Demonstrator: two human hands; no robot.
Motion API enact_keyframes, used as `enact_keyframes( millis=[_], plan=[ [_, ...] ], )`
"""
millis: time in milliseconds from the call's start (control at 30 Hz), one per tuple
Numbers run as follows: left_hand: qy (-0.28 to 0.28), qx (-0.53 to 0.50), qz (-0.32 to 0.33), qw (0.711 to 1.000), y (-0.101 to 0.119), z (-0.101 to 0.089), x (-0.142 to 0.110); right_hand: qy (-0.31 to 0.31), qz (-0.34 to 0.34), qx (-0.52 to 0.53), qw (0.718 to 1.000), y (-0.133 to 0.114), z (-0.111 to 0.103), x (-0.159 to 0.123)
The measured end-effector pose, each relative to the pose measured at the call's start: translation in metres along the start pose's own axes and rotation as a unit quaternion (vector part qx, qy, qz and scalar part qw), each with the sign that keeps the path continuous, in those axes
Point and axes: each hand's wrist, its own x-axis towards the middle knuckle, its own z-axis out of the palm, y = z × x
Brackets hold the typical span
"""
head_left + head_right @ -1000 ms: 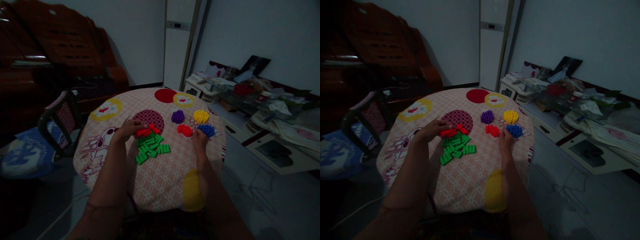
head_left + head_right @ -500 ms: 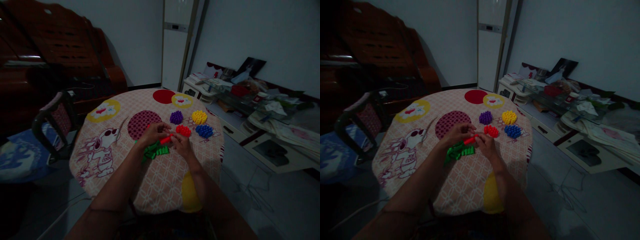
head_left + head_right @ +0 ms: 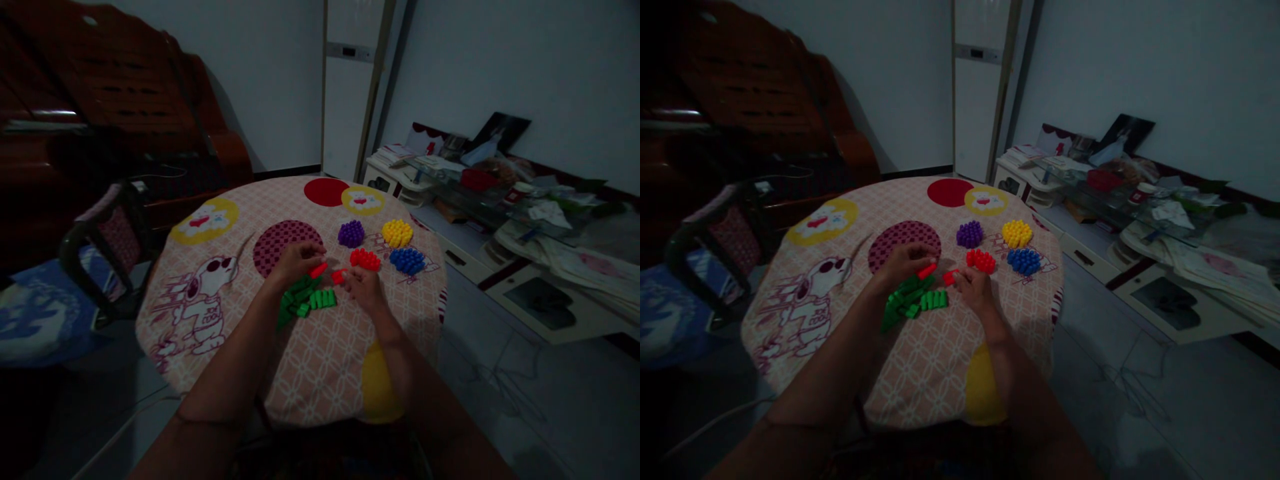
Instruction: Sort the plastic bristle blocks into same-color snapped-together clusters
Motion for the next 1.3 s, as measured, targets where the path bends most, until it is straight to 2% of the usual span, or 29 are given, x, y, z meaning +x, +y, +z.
enact_keyframes(
  millis=[133, 267, 367, 433, 567, 733, 867, 967, 1033, 1067, 1200, 1300],
  plan=[
    [0.08, 0.092, 0.051, 0.991, 0.004, 0.014, 0.0, -0.026, -0.038, -0.027, 0.999, -0.003, 0.004, -0.002],
    [0.095, 0.191, 0.097, 0.972, 0.013, 0.041, -0.005, -0.037, -0.041, -0.016, 0.998, -0.005, 0.003, -0.004],
    [0.078, 0.197, 0.117, 0.97, 0.019, 0.056, -0.008, -0.027, -0.028, -0.01, 0.999, -0.002, 0.001, -0.003],
    [0.064, 0.176, 0.122, 0.975, 0.02, 0.058, -0.009, -0.005, -0.02, 0.0, 1.0, 0.001, -0.002, -0.002],
    [-0.018, 0.14, 0.121, 0.982, 0.017, 0.051, -0.009, 0.031, 0.003, 0.016, 0.999, 0.003, -0.007, 0.001],
    [-0.102, 0.056, 0.086, 0.989, 0.008, 0.043, -0.006, 0.036, 0.005, 0.017, 0.999, 0.002, -0.012, 0.002],
    [-0.128, 0.028, 0.075, 0.989, 0.007, 0.043, -0.007, 0.026, 0.005, 0.018, 0.999, 0.001, -0.011, 0.002],
    [-0.115, 0.056, 0.074, 0.989, 0.009, 0.044, -0.009, 0.027, 0.003, 0.009, 1.0, 0.002, -0.011, 0.001],
    [-0.081, 0.092, 0.08, 0.989, 0.011, 0.044, -0.008, 0.073, -0.029, -0.016, 0.997, 0.003, -0.014, 0.002],
    [-0.058, 0.113, 0.082, 0.989, 0.012, 0.045, -0.008, 0.117, -0.054, -0.038, 0.991, 0.005, -0.017, 0.002],
    [0.016, 0.207, 0.082, 0.975, 0.015, 0.051, -0.001, 0.331, -0.139, -0.135, 0.924, 0.011, -0.031, 0.004],
    [0.033, 0.287, 0.081, 0.954, 0.015, 0.063, 0.008, 0.382, -0.165, -0.189, 0.889, 0.015, -0.038, 0.007]
  ],
)
